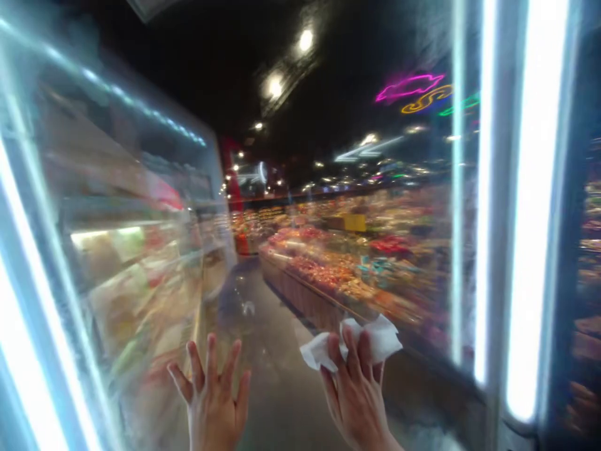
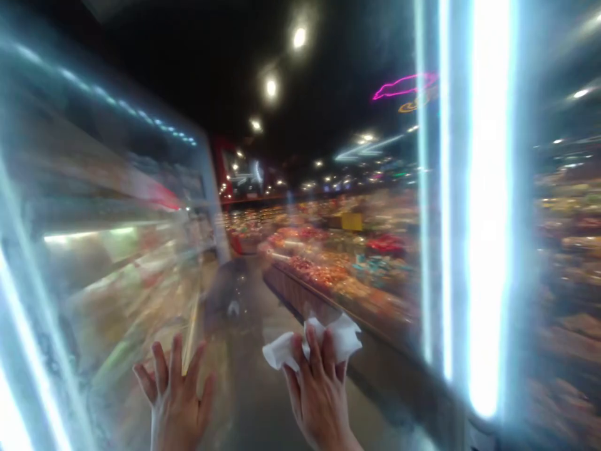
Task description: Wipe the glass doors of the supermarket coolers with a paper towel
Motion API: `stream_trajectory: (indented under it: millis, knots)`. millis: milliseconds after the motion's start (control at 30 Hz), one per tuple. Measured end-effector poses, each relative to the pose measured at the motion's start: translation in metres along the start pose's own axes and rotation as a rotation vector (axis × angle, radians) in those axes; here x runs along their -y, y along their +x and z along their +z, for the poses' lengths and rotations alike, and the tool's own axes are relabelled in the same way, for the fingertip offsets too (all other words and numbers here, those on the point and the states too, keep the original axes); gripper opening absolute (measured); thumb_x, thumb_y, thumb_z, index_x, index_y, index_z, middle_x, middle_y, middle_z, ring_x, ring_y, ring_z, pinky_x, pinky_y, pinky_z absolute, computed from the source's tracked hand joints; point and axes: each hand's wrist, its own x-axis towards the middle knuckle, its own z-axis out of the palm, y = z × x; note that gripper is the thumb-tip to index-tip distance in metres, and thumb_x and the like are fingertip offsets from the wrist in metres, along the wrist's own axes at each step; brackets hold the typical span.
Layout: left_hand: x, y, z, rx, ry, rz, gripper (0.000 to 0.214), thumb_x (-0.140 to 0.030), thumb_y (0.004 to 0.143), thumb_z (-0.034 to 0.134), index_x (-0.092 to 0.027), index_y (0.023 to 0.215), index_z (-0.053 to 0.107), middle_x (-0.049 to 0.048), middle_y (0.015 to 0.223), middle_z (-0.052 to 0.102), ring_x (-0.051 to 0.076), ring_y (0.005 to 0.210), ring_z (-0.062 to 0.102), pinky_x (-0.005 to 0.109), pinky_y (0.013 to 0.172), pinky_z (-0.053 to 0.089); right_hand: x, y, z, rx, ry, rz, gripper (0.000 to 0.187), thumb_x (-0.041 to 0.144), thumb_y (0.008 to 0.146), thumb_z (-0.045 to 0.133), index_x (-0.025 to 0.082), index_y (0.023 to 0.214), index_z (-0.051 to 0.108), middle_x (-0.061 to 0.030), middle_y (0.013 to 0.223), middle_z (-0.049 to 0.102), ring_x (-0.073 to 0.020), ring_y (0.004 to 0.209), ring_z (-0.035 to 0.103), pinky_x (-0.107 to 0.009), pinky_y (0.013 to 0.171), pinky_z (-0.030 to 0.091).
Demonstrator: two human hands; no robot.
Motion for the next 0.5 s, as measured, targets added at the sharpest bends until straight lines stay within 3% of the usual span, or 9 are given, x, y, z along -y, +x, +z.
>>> stream_trajectory:
  millis: [133, 200, 267, 400, 500]
  knots:
    - [0.044, 0.032, -0.018, 0.0, 0.02, -0.099, 0.082, -0.031, 0.096, 0.059, -0.036, 0.163, 0.011, 0.0099, 0.175, 0.003, 0.039, 0.16, -0.007, 0.077, 0.122, -0.001, 0.046, 0.08, -0.003, 0.006, 0.07, 0.035, 0.081, 0.03, 0.103, 0.052, 0.021, 0.167, 0.003, -0.0159, 0.172, 0.012, -0.0428, 0.159, 0.008, -0.075, 0.114, 0.034]
    - [0.058, 0.038, -0.022, 0.014, 0.014, -0.113, 0.08, -0.033, 0.097, 0.057, -0.035, 0.163, 0.012, 0.0098, 0.175, 0.002, 0.038, 0.159, -0.008, 0.076, 0.122, -0.002, 0.066, 0.103, -0.002, 0.019, 0.088, 0.062, 0.08, 0.032, 0.104, 0.051, 0.022, 0.167, 0.003, -0.0157, 0.172, 0.012, -0.0425, 0.159, 0.007, -0.074, 0.116, 0.031]
    - [0.067, 0.022, -0.022, 0.033, 0.002, -0.115, 0.081, -0.031, 0.097, 0.057, -0.035, 0.163, 0.012, 0.0093, 0.174, 0.002, 0.037, 0.16, -0.007, 0.074, 0.124, -0.002, 0.089, 0.09, 0.003, 0.033, 0.084, 0.065, 0.08, 0.031, 0.104, 0.051, 0.021, 0.167, 0.003, -0.0154, 0.172, 0.011, -0.0408, 0.159, 0.005, -0.072, 0.117, 0.031]
    - [0.086, -0.019, -0.022, 0.071, 0.005, -0.07, 0.085, -0.027, 0.095, 0.06, -0.038, 0.162, 0.01, 0.0071, 0.174, 0.004, 0.036, 0.16, -0.004, 0.074, 0.124, 0.0, 0.139, 0.028, 0.018, 0.044, 0.049, 0.027, 0.077, 0.027, 0.104, 0.048, 0.017, 0.167, 0.004, -0.014, 0.173, 0.005, -0.0371, 0.16, 0.002, -0.066, 0.118, 0.035]
    - [0.108, 0.001, -0.031, 0.084, 0.001, -0.066, 0.079, -0.032, 0.096, 0.059, -0.038, 0.162, 0.017, 0.0064, 0.175, 0.005, 0.037, 0.16, -0.006, 0.074, 0.124, -0.001, 0.165, 0.052, 0.021, 0.045, 0.062, 0.066, 0.081, 0.028, 0.103, 0.051, 0.019, 0.167, 0.002, -0.0136, 0.173, 0.007, -0.0388, 0.16, 0.003, -0.067, 0.118, 0.034]
